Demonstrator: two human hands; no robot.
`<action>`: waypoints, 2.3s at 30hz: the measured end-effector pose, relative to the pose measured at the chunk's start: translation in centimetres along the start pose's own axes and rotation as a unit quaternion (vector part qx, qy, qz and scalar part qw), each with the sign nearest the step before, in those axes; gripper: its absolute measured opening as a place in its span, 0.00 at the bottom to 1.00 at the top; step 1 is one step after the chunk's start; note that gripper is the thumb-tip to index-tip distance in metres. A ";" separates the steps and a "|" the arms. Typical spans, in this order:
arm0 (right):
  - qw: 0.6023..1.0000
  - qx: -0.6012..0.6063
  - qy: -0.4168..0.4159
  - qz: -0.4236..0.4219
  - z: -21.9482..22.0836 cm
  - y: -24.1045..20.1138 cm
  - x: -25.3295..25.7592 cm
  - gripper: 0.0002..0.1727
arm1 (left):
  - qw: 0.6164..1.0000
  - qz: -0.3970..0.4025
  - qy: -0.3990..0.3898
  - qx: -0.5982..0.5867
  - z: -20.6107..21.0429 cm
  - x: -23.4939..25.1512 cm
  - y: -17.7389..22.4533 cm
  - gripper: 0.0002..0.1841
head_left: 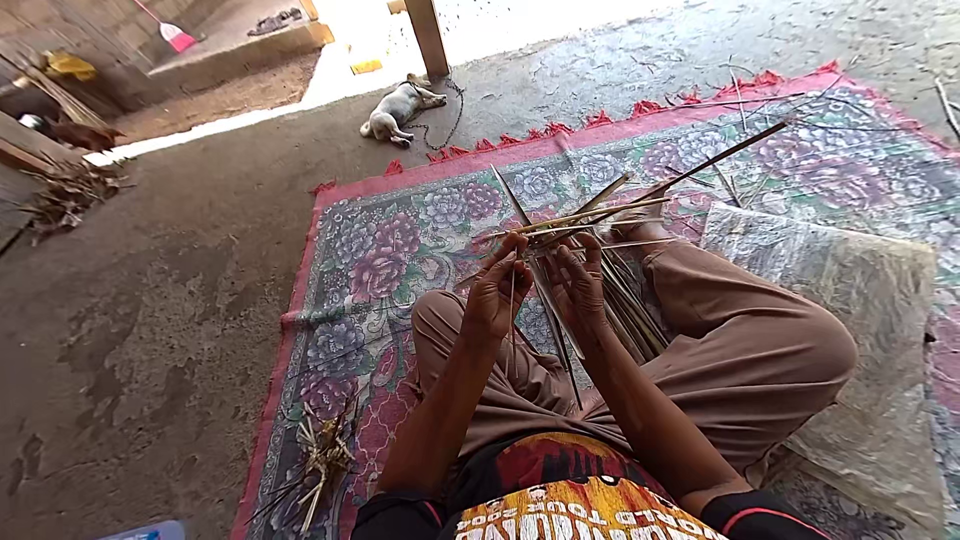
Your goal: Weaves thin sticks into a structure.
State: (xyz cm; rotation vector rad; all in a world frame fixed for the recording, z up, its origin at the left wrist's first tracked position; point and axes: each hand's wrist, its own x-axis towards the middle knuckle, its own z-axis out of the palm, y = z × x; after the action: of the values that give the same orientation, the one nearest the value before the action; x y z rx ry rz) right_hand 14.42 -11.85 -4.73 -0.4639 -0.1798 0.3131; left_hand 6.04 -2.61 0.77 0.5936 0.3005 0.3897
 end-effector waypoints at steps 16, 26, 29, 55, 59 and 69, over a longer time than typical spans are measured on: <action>0.960 -0.244 0.109 0.088 -3.3 1.0 0.9 0.07 | 0.983 0.030 0.072 0.167 -2.0 0.3 -2.7 0.17; 0.984 -0.103 0.146 0.018 -3.3 0.8 1.7 0.11 | 0.980 0.007 0.076 0.182 -2.0 0.4 -3.4 0.15; 0.987 -0.022 0.154 0.028 -4.0 0.8 2.2 0.13 | 0.982 0.005 0.077 0.172 -1.6 0.0 -3.8 0.15; 0.911 -0.316 -0.261 -0.035 -0.9 -2.5 0.2 0.12 | 0.935 0.070 0.019 0.347 -2.7 1.2 -0.2 0.13; 0.892 -0.336 -0.295 -0.068 -0.9 -3.0 0.3 0.08 | 0.885 0.105 -0.020 0.454 -2.9 1.0 0.0 0.10; 0.932 -0.311 -0.183 -0.027 -0.7 -2.6 -0.2 0.10 | 0.696 0.270 -0.047 0.663 -3.3 1.1 -2.3 0.16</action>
State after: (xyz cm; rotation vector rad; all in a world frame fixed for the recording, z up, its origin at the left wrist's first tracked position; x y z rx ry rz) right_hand 15.03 -14.42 -4.10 -1.0261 -0.6661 0.2817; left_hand 6.38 -2.32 -3.39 2.1785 0.2671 0.6835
